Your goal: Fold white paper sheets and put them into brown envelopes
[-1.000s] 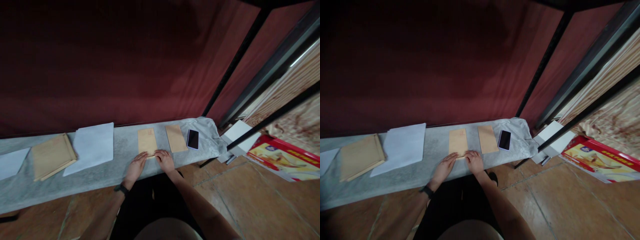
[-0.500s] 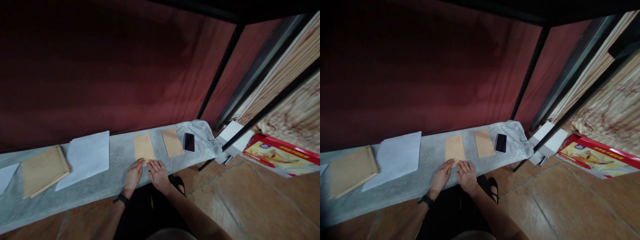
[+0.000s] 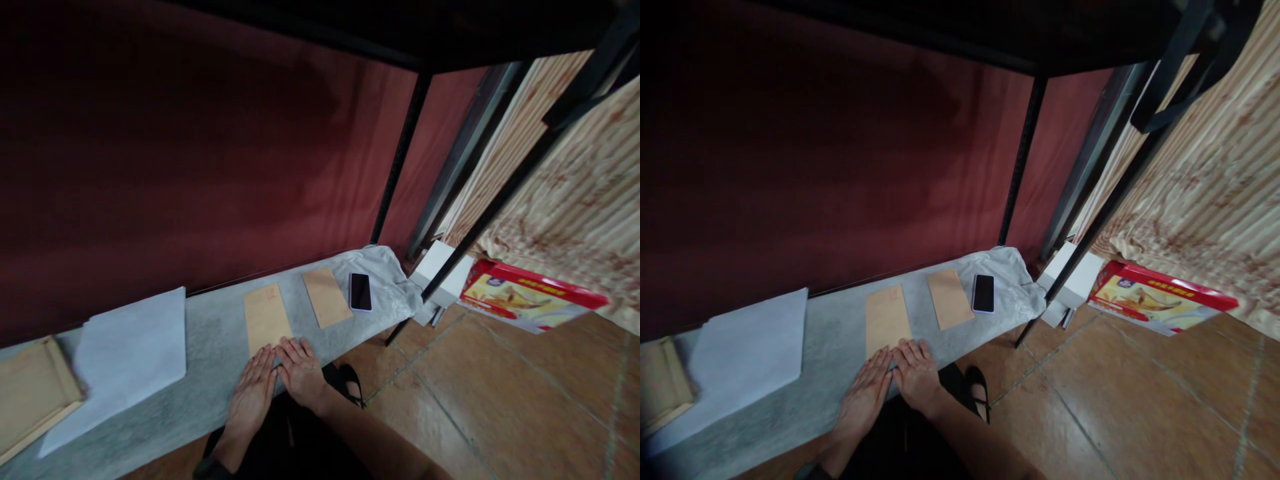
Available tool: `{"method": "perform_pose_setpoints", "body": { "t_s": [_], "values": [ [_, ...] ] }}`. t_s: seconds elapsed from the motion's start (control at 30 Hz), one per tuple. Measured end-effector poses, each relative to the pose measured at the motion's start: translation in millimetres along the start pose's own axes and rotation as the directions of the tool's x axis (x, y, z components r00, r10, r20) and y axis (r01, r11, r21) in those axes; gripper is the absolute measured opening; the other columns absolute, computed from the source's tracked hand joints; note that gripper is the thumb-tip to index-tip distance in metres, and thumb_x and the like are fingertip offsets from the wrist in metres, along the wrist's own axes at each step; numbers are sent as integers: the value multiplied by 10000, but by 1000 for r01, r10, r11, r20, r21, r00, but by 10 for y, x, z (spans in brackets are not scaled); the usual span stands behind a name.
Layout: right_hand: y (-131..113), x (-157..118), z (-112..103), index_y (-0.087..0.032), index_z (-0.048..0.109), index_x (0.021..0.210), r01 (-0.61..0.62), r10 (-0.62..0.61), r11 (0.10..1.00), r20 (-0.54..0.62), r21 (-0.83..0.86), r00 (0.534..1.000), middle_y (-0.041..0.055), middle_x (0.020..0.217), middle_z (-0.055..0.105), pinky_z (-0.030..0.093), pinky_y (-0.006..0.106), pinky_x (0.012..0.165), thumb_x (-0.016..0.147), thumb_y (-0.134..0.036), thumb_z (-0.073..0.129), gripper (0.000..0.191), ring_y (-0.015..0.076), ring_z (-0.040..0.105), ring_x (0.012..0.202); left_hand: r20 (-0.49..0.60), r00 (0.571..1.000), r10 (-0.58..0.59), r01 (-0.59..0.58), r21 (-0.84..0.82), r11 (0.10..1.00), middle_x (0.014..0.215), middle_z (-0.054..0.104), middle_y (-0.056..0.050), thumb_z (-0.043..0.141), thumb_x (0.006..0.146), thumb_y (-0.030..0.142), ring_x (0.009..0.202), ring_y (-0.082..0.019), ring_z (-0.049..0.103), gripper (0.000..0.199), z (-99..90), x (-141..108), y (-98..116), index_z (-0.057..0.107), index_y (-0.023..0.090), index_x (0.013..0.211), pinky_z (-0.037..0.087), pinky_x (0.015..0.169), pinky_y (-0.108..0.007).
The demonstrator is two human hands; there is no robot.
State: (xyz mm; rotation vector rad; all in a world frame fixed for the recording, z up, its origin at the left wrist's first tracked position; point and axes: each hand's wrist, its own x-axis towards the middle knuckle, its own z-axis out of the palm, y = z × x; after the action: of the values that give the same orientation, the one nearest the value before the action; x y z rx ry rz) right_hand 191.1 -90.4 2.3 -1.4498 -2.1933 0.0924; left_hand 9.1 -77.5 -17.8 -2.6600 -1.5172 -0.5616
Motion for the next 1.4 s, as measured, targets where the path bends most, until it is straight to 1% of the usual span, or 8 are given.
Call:
{"method": "perform_pose_setpoints", "body": {
  "t_s": [0.17,0.47,0.63,0.77,0.93,1.07,1.23,1.4],
  "values": [
    [82,-27,-28,-172,491,1482,8,-8,1000,-9,-4,1000,93,1544,487,297,422,1216,1053,-424,461,499,221,463,1413,-53,998,-22,25,48,999,1515,518,-160,332,1002,392,1428,-276,463,579,31,-25,43,499,98,1471,392,1182,-471],
    [134,-84,-45,-139,453,1508,-15,16,999,14,-30,1000,106,1553,465,277,439,1228,1048,-437,468,548,240,449,1427,-70,992,-109,114,69,991,1500,510,-220,279,1002,384,1412,-327,475,612,-35,-18,201,532,24,1427,388,1171,-509],
    [120,-101,-98,-143,469,1502,-71,71,997,8,-26,997,113,1533,489,282,454,1228,1034,-390,507,531,256,474,1409,-38,982,-188,189,49,981,1510,486,-234,317,998,372,1429,-334,450,601,-105,-27,288,519,12,1435,376,1182,-514],
    [82,-38,-85,-116,538,1448,-106,106,994,-25,-19,994,128,1496,534,298,456,1221,1030,-333,496,473,257,482,1403,0,981,-194,194,56,979,1520,480,-218,337,997,344,1437,-322,440,568,-147,-13,310,522,42,1441,377,1185,-501],
    [49,15,-51,-152,550,1441,54,-54,998,1,18,999,90,1497,542,319,402,1211,1043,-307,467,435,211,487,1399,35,983,-182,179,82,980,1536,479,-180,370,991,319,1437,-317,441,516,-211,2,323,553,137,1438,388,1175,-501],
    [85,-26,-47,-173,525,1463,52,-52,999,-2,-3,999,89,1504,534,312,414,1211,1045,-337,486,450,211,489,1395,44,977,-208,203,85,975,1530,492,-173,368,986,292,1435,-306,448,511,-255,17,351,551,144,1439,375,1183,-500],
    [105,-65,1,-176,501,1477,32,-32,999,-11,-16,999,78,1525,513,259,447,1230,1055,-326,458,450,218,469,1406,112,970,-217,214,40,976,1522,509,-166,302,1012,298,1444,-272,441,523,-189,166,348,539,119,1442,340,1204,-480],
    [101,-66,49,-172,539,1440,19,-19,1000,0,-14,1000,86,1482,563,250,466,1228,1047,-331,474,429,229,475,1397,251,947,-199,217,-46,975,1611,385,-124,239,1037,341,1521,-241,296,557,-41,530,229,421,145,1526,285,1226,-478]
  ]
}}
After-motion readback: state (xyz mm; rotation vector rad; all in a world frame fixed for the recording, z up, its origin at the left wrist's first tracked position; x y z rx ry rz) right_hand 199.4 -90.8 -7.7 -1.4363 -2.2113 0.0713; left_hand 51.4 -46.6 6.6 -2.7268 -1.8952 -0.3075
